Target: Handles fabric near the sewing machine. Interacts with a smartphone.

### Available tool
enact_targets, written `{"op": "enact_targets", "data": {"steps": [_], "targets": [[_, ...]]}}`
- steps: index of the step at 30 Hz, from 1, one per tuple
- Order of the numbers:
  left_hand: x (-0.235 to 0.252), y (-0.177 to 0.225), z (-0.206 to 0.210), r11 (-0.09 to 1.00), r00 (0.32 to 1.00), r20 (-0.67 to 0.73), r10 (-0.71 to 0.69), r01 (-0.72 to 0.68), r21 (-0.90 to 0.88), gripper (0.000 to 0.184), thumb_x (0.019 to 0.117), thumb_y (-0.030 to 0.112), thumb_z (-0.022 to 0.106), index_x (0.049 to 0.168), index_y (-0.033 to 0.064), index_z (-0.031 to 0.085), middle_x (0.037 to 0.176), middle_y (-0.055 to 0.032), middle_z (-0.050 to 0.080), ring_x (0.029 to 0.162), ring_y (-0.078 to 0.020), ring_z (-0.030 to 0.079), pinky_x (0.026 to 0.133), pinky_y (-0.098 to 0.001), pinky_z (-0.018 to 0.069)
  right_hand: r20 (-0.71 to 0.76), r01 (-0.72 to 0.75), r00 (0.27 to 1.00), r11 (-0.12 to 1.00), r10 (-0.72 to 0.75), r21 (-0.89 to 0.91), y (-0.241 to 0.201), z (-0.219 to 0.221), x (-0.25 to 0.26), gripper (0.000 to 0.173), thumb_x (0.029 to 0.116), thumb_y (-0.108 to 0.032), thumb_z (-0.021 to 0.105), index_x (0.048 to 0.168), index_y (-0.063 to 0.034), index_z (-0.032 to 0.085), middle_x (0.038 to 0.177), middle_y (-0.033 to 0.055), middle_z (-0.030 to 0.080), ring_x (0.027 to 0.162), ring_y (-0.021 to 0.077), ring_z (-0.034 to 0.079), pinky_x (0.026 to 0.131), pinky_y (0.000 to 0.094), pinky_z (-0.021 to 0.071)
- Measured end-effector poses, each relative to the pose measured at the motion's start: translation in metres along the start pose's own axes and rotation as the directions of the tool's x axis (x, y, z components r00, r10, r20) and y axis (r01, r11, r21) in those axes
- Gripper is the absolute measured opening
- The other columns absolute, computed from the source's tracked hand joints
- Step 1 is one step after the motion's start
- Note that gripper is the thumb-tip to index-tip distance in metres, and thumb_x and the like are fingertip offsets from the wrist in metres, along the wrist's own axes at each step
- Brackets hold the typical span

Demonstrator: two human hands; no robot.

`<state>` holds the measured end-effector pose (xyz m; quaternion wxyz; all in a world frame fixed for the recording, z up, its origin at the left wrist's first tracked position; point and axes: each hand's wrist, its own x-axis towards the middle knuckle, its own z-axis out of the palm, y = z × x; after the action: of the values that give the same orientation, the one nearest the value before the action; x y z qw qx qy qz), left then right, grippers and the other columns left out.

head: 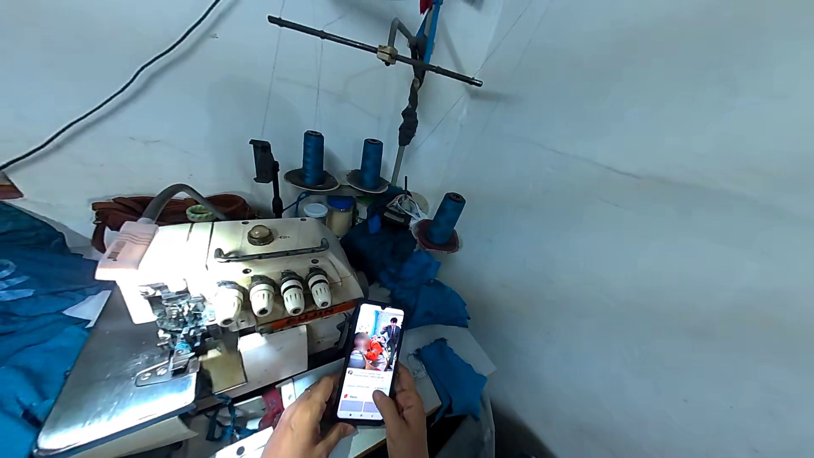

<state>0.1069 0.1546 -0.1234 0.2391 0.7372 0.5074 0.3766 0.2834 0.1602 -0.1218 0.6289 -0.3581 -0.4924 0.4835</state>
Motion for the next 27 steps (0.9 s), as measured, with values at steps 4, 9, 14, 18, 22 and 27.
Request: {"op": "enact_targets", "data": {"steps": [4, 9, 14, 18, 22, 27], "targets": [[-0.0002, 0.0013, -0.0011, 1.0, 1.0, -0.003, 0.009, -0.009, -0.002, 0.056, 0.0822, 0.028, 0.081, 0.126, 0.0001, 0.062, 0.107, -0.0126, 0.071, 0.097, -0.027, 0.07, 0.089, -0.0492, 0.0575, 0.002, 0.032, 0.999, 0.999, -0.032, -0.006, 0.0021, -0.0005, -0.0001, 0.05, 0.0929, 0.008, 0.048, 0.141, 0.0175, 0.039, 0.123, 0.0175, 0.067, 0.108, 0.0108, 0.069, 0.095, 0.0271, 0.0574], [-0.0006, -0.0001, -0.0002, 1.0, 1.0, 0.0, 0.004, -0.004, -0.005, 0.055, 0.0822, 0.028, 0.081, 0.127, 0.0012, 0.062, 0.107, -0.0116, 0.071, 0.097, -0.0252, 0.07, 0.089, -0.0475, 0.0578, 0.001, 0.026, 1.0, 1.0, -0.026, -0.008, 0.0028, -0.0004, 0.0, 0.05, 0.0928, 0.008, 0.048, 0.141, 0.0175, 0.039, 0.124, 0.0182, 0.066, 0.109, 0.0116, 0.069, 0.095, 0.0271, 0.0573], [-0.0003, 0.0006, -0.0003, 1.0, 1.0, -0.004, 0.006, -0.006, -0.003, 0.054, 0.0819, 0.029, 0.081, 0.125, 0.0019, 0.063, 0.104, -0.0103, 0.071, 0.094, -0.0238, 0.07, 0.086, -0.0457, 0.0584, -0.003, 0.023, 1.0, 1.0, -0.023, -0.009, 0.0026, -0.0007, 0.0, 0.049, 0.0928, 0.008, 0.048, 0.14, 0.0173, 0.039, 0.124, 0.018, 0.067, 0.109, 0.0113, 0.069, 0.095, 0.0269, 0.057], [-0.0003, 0.0008, -0.0004, 1.0, 1.0, 0.002, -0.003, 0.003, 0.0, 0.055, 0.0823, 0.029, 0.081, 0.126, 0.0023, 0.062, 0.106, -0.0102, 0.071, 0.096, -0.0239, 0.07, 0.089, -0.046, 0.058, -0.006, 0.021, 1.0, 1.0, -0.021, -0.002, 0.0031, -0.0007, -0.0002, 0.048, 0.0927, 0.009, 0.047, 0.14, 0.0175, 0.04, 0.124, 0.018, 0.067, 0.109, 0.0114, 0.069, 0.095, 0.0268, 0.0571], [-0.0002, -0.0006, 0.0004, 1.0, 1.0, -0.004, 0.004, -0.004, -0.003, 0.054, 0.082, 0.03, 0.08, 0.126, 0.0028, 0.063, 0.106, -0.0095, 0.072, 0.096, -0.0234, 0.071, 0.088, -0.0457, 0.0582, -0.009, 0.021, 1.0, 1.0, -0.021, -0.005, 0.0037, -0.0005, -0.0003, 0.05, 0.0926, 0.008, 0.047, 0.141, 0.0172, 0.039, 0.125, 0.0187, 0.066, 0.11, 0.0117, 0.068, 0.095, 0.027, 0.057], [-0.0005, -0.0025, 0.0012, 1.0, 1.0, -0.001, 0.0, 0.0, -0.006, 0.054, 0.082, 0.031, 0.08, 0.126, 0.0038, 0.063, 0.105, -0.0086, 0.072, 0.095, -0.0224, 0.07, 0.088, -0.0449, 0.0584, -0.011, 0.017, 1.0, 1.0, -0.017, -0.01, 0.0039, -0.0005, -0.0006, 0.05, 0.0928, 0.007, 0.047, 0.141, 0.0173, 0.039, 0.125, 0.019, 0.066, 0.111, 0.0121, 0.068, 0.095, 0.0268, 0.0565]]}}
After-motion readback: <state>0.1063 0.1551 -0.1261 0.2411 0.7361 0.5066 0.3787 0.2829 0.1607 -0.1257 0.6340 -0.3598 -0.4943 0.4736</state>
